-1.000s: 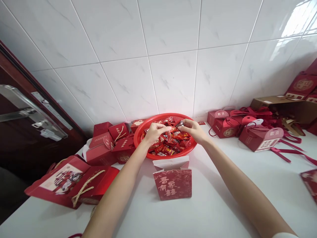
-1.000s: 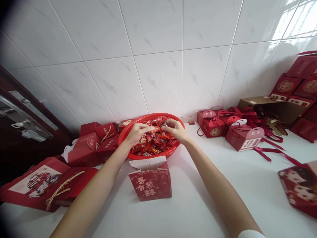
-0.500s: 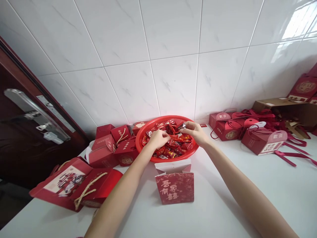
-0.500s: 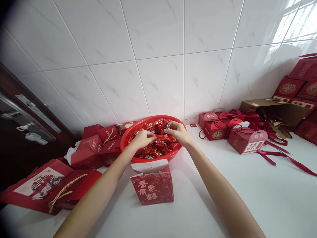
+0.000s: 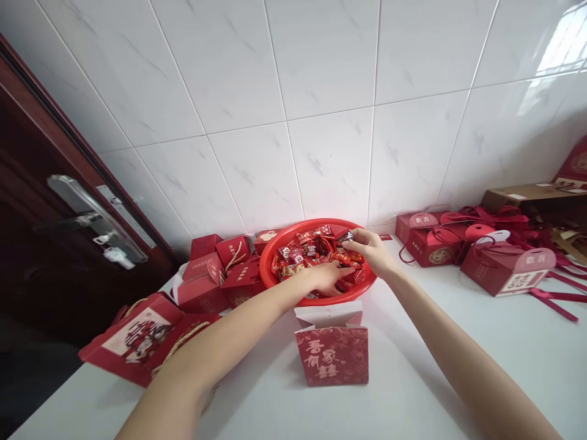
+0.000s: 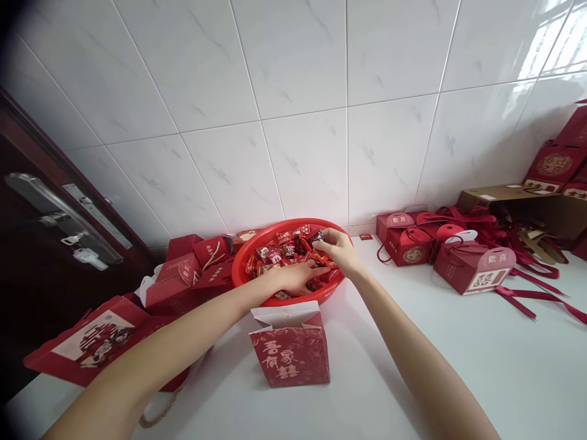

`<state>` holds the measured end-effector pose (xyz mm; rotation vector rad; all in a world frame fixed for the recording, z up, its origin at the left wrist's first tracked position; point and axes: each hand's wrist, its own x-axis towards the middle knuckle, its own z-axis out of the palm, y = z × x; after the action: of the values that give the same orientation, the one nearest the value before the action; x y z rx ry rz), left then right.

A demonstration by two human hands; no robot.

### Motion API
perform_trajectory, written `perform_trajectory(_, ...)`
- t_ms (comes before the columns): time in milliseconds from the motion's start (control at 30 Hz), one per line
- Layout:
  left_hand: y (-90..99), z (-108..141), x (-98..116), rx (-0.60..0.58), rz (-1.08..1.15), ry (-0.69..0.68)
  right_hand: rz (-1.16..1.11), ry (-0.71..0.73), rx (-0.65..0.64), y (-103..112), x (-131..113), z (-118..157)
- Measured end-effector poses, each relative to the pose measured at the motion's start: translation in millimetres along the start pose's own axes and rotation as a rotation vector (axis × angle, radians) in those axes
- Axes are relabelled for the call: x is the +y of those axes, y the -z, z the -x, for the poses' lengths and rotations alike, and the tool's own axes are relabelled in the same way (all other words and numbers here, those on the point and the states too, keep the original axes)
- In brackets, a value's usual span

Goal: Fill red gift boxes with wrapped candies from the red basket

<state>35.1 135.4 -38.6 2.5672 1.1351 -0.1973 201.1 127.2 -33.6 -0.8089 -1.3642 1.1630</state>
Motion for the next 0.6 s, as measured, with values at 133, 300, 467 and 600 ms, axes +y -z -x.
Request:
perform_trajectory(133, 1.9, -20, 18, -0.083, -0.015, 0.131, -0.008, -0.006, 0.012, 0, 1, 0)
perform_trajectory(300, 6.4, -38, 27, -0.138, 0.056, 0.164, 0.003, -0.012, 0.023, 1, 2, 0)
perform_trajectory(467, 9.0, -35, 22, -0.124, 0.178, 0.098, -0.01, -0.012, 0.011, 1, 2, 0)
perform_trajectory(600, 13.4, -29, 13, -0.059, 0.239, 0.063, -0.032, -0.006, 0.016, 1, 2, 0)
